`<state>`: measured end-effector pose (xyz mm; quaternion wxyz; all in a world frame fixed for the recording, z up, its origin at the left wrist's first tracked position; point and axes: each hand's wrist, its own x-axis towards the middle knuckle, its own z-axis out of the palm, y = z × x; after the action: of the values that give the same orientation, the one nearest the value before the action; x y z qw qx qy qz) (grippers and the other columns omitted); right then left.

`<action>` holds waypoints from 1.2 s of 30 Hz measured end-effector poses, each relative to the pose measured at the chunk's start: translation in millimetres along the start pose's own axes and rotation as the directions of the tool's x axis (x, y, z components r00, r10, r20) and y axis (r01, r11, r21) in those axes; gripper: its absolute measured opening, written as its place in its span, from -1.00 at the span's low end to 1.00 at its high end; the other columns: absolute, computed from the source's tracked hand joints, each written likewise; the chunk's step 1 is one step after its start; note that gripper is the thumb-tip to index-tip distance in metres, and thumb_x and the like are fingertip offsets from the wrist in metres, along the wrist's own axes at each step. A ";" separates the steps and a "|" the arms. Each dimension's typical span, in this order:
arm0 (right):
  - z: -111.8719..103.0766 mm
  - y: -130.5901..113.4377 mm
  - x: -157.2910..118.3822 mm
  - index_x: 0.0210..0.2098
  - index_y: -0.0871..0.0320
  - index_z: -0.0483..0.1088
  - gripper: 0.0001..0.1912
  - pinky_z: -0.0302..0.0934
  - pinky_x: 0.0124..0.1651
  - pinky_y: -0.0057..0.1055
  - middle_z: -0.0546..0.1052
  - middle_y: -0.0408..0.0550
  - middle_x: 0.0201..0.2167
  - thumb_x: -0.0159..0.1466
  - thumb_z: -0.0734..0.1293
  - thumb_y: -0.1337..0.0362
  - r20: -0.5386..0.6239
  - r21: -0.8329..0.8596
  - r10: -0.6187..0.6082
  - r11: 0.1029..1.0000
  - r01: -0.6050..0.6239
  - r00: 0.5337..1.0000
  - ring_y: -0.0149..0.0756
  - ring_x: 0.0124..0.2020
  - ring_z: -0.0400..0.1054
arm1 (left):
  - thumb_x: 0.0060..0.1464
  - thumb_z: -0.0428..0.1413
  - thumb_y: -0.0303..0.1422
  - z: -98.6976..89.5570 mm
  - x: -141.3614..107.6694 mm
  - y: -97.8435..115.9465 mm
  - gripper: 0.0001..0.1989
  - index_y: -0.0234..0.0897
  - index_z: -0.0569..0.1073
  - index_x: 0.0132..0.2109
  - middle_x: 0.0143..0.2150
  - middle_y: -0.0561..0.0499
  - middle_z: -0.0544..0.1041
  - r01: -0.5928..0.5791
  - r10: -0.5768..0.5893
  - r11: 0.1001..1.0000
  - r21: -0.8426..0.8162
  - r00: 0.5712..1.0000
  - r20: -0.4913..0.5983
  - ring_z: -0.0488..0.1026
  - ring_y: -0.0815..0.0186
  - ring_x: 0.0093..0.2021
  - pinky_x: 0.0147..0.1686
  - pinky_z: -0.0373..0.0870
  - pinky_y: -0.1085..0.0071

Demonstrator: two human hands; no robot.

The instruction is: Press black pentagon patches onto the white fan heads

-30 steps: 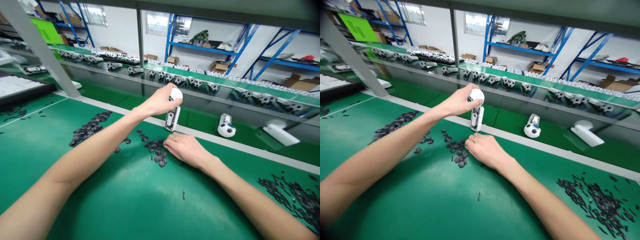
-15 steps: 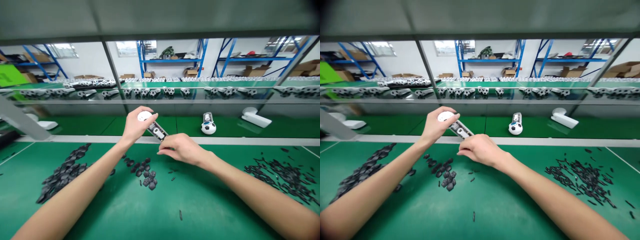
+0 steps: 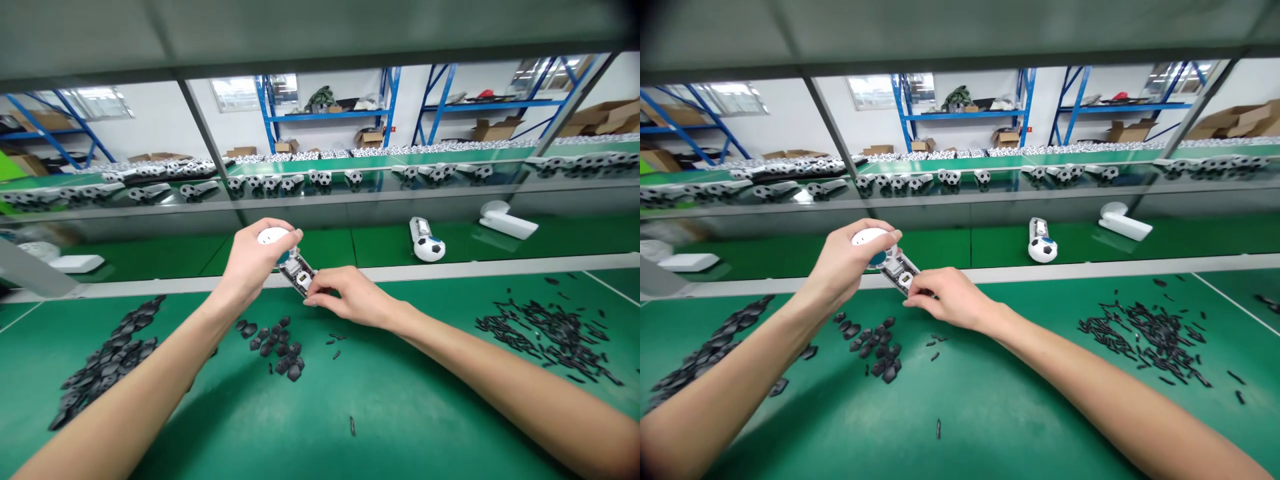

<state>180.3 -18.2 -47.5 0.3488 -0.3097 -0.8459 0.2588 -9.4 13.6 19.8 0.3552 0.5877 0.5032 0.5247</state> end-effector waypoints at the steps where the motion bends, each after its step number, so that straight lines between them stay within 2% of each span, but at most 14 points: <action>1: -0.8 0.6 -0.5 -0.28 0.20 0.54 -0.88 0.24 -0.14 -0.44 0.64 -0.09 -0.28 0.43 0.47 0.41 0.005 0.001 -0.017 1.000 0.017 1.000 -0.32 -0.27 0.50 | -0.26 0.47 -0.13 -1.7 1.9 0.5 -0.63 -0.28 0.63 -0.36 -0.37 -0.08 0.58 0.051 -0.051 0.998 -0.025 0.999 0.007 0.45 0.25 -0.38 -0.50 0.28 0.45; 5: -0.7 0.9 -2.0 -0.28 0.20 0.55 -0.88 0.24 -0.13 -0.44 0.64 -0.07 -0.27 0.43 0.47 0.40 -0.001 0.006 -0.044 0.999 0.044 0.999 -0.31 -0.25 0.50 | -0.32 0.51 -0.12 -6.7 7.4 2.5 -0.57 -0.30 0.64 -0.33 -0.35 -0.10 0.59 0.189 -0.183 0.977 -0.102 0.981 0.071 0.50 0.21 -0.36 -0.49 0.32 0.45; 9: 1.8 3.1 -1.9 -0.32 0.17 0.57 -0.86 0.23 -0.14 -0.43 0.65 -0.13 -0.32 0.40 0.48 0.38 -0.048 0.148 0.091 0.985 -0.083 0.995 -0.33 -0.29 0.48 | -0.24 0.56 -0.08 -9.3 7.7 1.3 -0.48 -0.23 0.62 -0.18 -0.26 -0.06 0.62 0.181 -0.112 0.957 -0.229 0.952 0.283 0.62 0.13 -0.20 -0.32 0.52 0.41; 12: -0.1 7.1 -0.2 -0.33 0.16 0.58 -0.86 0.29 -0.17 -0.42 0.67 -0.13 -0.34 0.40 0.46 0.33 -0.057 0.290 0.204 0.940 -0.179 0.977 -0.32 -0.31 0.50 | -0.13 0.53 -0.06 -11.7 9.8 -5.1 -0.41 -0.17 0.58 0.01 -0.09 -0.13 0.66 0.170 0.003 0.947 -0.273 0.844 0.537 0.65 0.03 -0.06 -0.13 0.61 0.29; 14: -4.5 5.5 1.2 -0.34 0.16 0.58 -0.82 0.36 -0.18 -0.40 0.68 -0.11 -0.35 0.40 0.44 0.27 -0.045 0.340 0.207 0.923 -0.179 0.977 -0.31 -0.32 0.53 | -0.04 0.50 -0.06 -12.2 12.4 -11.3 -0.39 -0.16 0.54 0.10 -0.04 -0.16 0.67 0.114 0.051 0.965 -0.236 0.801 0.596 0.65 0.04 -0.07 -0.13 0.62 0.26; 15: -7.6 2.4 1.9 -0.34 0.16 0.58 -0.81 0.39 -0.18 -0.39 0.68 -0.10 -0.36 0.39 0.44 0.23 -0.041 0.375 0.198 0.912 -0.168 0.979 -0.29 -0.32 0.55 | 0.01 0.48 -0.05 -11.7 13.7 -14.5 -0.41 -0.17 0.53 0.10 -0.05 -0.16 0.66 0.065 0.073 0.975 -0.215 0.815 0.575 0.65 0.06 -0.10 -0.15 0.61 0.27; 17: -15.3 -8.0 3.1 -0.34 0.15 0.60 -0.80 0.44 -0.19 -0.35 0.68 -0.09 -0.37 0.37 0.47 0.18 -0.077 0.429 0.176 0.894 -0.126 0.981 -0.27 -0.32 0.58 | 0.06 0.44 -0.01 -9.4 15.3 -20.2 -0.45 -0.21 0.52 0.05 -0.10 -0.12 0.65 -0.037 0.118 0.982 -0.183 0.882 0.456 0.64 0.11 -0.14 -0.18 0.58 0.32; 19: -23.7 -20.4 4.2 -0.33 0.13 0.65 -0.82 0.44 -0.23 -0.35 0.69 -0.09 -0.39 0.33 0.51 0.17 -0.184 0.433 0.162 0.899 -0.068 0.970 -0.27 -0.37 0.57 | 0.06 0.43 0.02 -5.7 14.5 -24.2 -0.47 -0.22 0.50 -0.02 -0.16 -0.07 0.62 -0.087 0.137 0.983 -0.164 0.936 0.325 0.62 0.17 -0.20 -0.22 0.55 0.37; 21: -31.5 -30.2 5.4 -0.35 0.12 0.68 -0.85 0.43 -0.28 -0.35 0.69 -0.09 -0.41 0.28 0.55 0.18 -0.313 0.411 0.161 0.911 -0.019 0.936 -0.28 -0.41 0.55 | 0.06 0.42 0.03 -1.3 11.1 -26.0 -0.50 -0.22 0.48 -0.08 -0.23 0.00 0.58 -0.108 0.147 0.980 -0.167 0.959 0.241 0.56 0.25 -0.27 -0.28 0.49 0.43; 24: -38.9 -36.1 7.4 -0.40 0.12 0.69 -0.81 0.42 -0.34 -0.38 0.67 -0.09 -0.47 0.19 0.63 0.14 -0.428 0.423 0.180 0.906 0.020 0.886 -0.30 -0.45 0.52 | 0.11 0.39 0.02 5.3 2.5 -24.8 -0.57 -0.20 0.50 -0.13 -0.27 0.04 0.53 -0.182 0.205 0.972 -0.149 0.965 0.163 0.45 0.32 -0.34 -0.35 0.39 0.48; 27: -39.6 -35.4 9.2 -0.42 0.14 0.68 -0.75 0.40 -0.38 -0.41 0.66 -0.07 -0.49 0.14 0.66 0.11 -0.439 0.450 0.208 0.893 0.014 0.874 -0.32 -0.47 0.50 | 0.15 0.36 0.04 11.3 -5.5 -20.9 -0.58 -0.21 0.54 -0.14 -0.27 0.02 0.53 -0.239 0.247 0.967 -0.087 0.963 0.105 0.41 0.33 -0.33 -0.36 0.36 0.48; 32: -29.9 -30.4 11.2 -0.39 0.15 0.65 -0.70 0.49 -0.33 -0.36 0.67 -0.07 -0.45 0.15 0.65 0.06 -0.419 0.512 0.266 0.859 -0.016 0.868 -0.26 -0.44 0.56 | 0.14 0.33 0.16 17.5 -9.2 -19.4 -0.45 -0.23 0.50 -0.09 -0.20 -0.06 0.61 -0.164 0.193 0.965 -0.204 0.973 0.128 0.53 0.24 -0.26 -0.30 0.46 0.42; 34: -26.8 -27.7 9.8 -0.34 0.14 0.65 -0.76 0.51 -0.32 -0.35 0.68 -0.08 -0.42 0.24 0.60 0.10 -0.464 0.428 0.212 0.904 0.009 0.860 -0.24 -0.41 0.59 | 0.13 0.33 0.18 18.3 -9.2 -21.4 -0.44 -0.24 0.50 -0.11 -0.22 -0.05 0.60 -0.176 0.201 0.963 -0.204 0.974 0.108 0.50 0.26 -0.30 -0.33 0.43 0.43; 36: -27.1 -25.4 6.1 -0.30 0.10 0.66 -0.86 0.52 -0.25 -0.33 0.71 -0.06 -0.34 0.35 0.52 0.18 -0.526 0.162 0.025 0.984 0.071 0.850 -0.21 -0.34 0.63 | 0.13 0.33 0.18 18.7 -10.0 -23.5 -0.45 -0.24 0.50 -0.12 -0.26 -0.03 0.58 -0.195 0.216 0.958 -0.208 0.973 0.084 0.47 0.28 -0.34 -0.36 0.40 0.43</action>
<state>188.5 -25.1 -11.4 0.5959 -0.3268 -0.6955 0.2332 4.2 11.7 -8.7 0.3816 0.6252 0.3650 0.5746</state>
